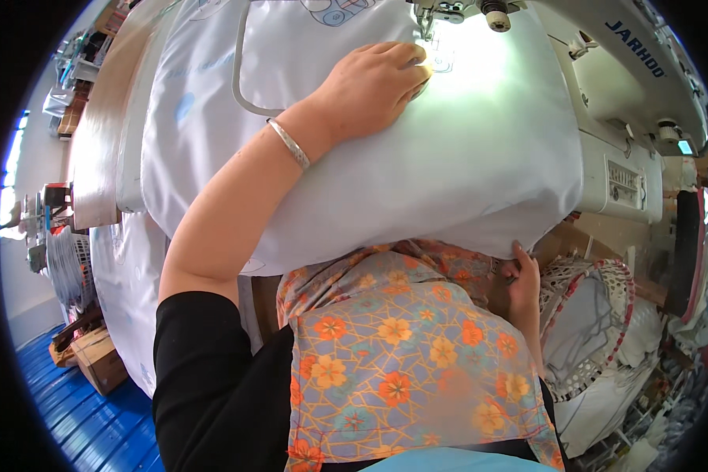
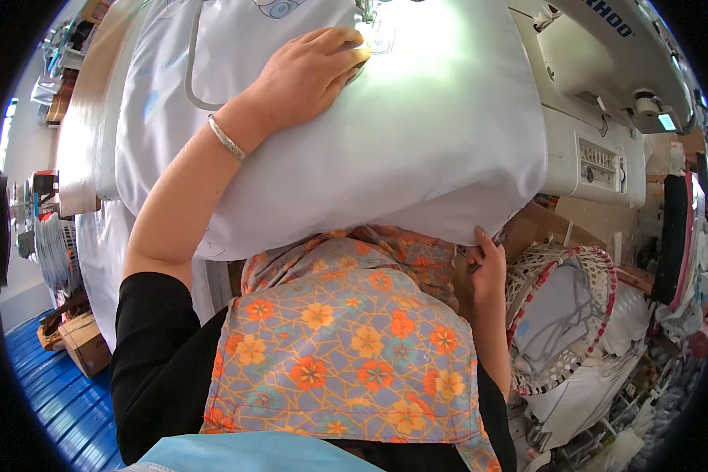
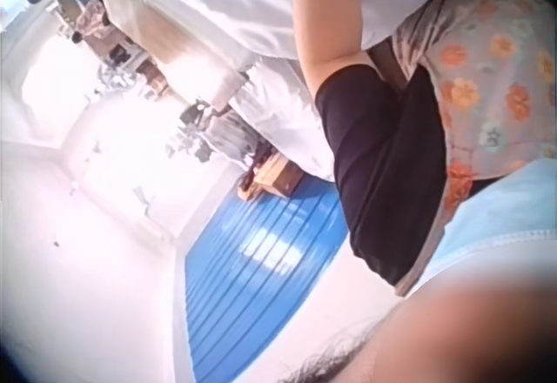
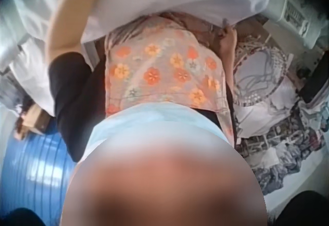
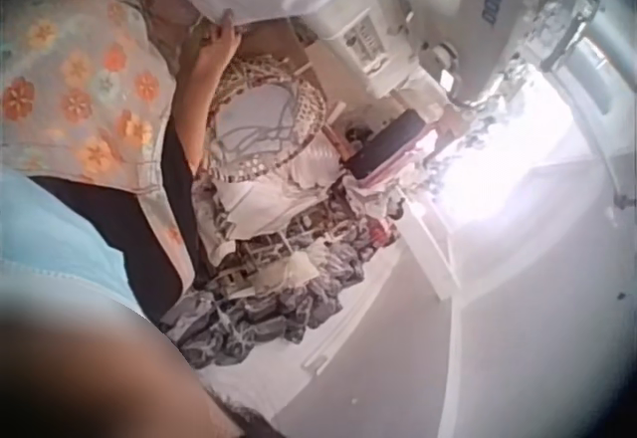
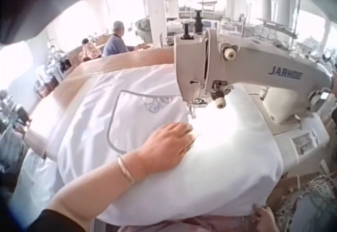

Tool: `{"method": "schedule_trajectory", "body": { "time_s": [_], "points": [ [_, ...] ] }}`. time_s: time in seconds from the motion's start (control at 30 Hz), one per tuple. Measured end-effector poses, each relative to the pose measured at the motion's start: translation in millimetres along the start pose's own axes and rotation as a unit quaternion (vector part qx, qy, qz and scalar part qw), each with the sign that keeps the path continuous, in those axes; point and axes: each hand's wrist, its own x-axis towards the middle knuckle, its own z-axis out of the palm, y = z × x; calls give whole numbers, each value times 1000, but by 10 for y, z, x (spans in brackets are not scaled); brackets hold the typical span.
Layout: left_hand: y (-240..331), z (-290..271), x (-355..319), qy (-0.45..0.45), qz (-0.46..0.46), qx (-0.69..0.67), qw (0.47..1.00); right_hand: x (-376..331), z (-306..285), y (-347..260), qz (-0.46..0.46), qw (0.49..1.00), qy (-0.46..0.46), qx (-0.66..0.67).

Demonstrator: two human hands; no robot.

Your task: Sewing a pocket onto a piece of fabric using an industrial sewing machine.

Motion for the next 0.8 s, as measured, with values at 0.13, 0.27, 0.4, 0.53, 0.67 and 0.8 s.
{"method": "schedule_trajectory", "body": {
  "time_s": [0.13,0.27,0.4,0.53,0.67,0.8],
  "points": [
    [-74,13,-21,-2,-5,-6,1000,-114,278,-59,27,955,29,294],
    [-114,51,10,11,-6,6,1000,-236,355,288,40,958,-59,278],
    [-125,-12,2,-1,7,45,999,-518,657,310,-64,988,-95,102],
    [-137,-27,-65,4,13,46,999,-534,501,242,-419,826,39,-375],
    [-160,-23,-81,-7,-9,52,999,-675,624,124,-327,930,72,-153],
    [-186,-55,-26,-44,-37,38,998,-829,925,46,-189,977,74,-70]
  ]
}}
